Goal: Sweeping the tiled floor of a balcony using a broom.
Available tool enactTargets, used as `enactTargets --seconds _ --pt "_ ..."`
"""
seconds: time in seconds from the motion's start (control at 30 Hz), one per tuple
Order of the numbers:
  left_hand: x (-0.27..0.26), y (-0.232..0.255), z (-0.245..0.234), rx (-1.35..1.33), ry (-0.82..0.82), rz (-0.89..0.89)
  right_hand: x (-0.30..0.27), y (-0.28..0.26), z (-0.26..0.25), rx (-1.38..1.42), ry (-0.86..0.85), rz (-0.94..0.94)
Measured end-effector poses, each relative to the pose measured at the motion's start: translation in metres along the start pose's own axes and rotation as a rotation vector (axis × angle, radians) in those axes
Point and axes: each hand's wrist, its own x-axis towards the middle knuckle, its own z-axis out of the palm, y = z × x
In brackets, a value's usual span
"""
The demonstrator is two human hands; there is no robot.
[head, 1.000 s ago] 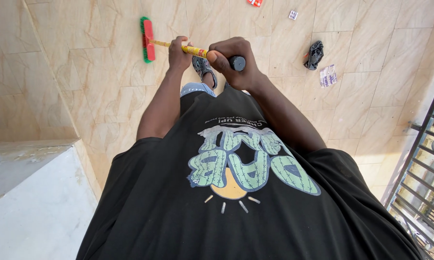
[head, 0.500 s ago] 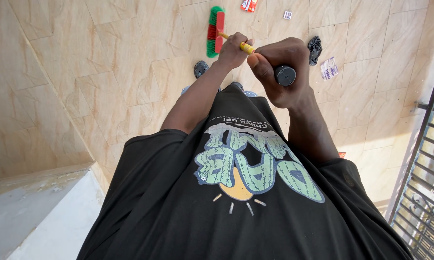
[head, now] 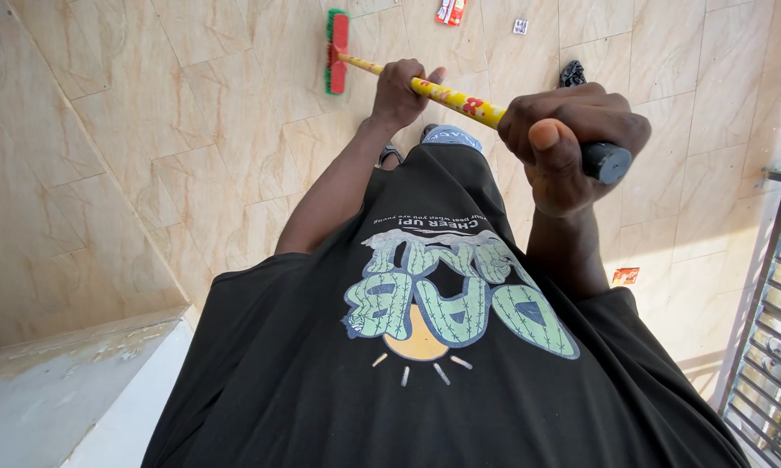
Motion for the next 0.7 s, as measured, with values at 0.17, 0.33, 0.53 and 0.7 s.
enactTargets --seconds 0.17,0.33,0.53,0.7 --pt "-0.015 -0.033 -0.046 0.098 0.512 -0.08 0.006 0.054 0.028 0.236 0.001 -0.016" --pt "-0.008 -0.062 -0.065 0.139 0.7 -0.209 0.009 0.095 0.055 0.333 0.019 0.085" --pt "0.007 -0.112 -0.031 0.159 0.632 -0.292 0.021 0.109 0.04 0.214 -0.13 0.28" --pt "0.044 -0.104 0.017 0.165 0.556 -0.12 0.037 0.1 -0.004 0.052 -0.277 0.362"
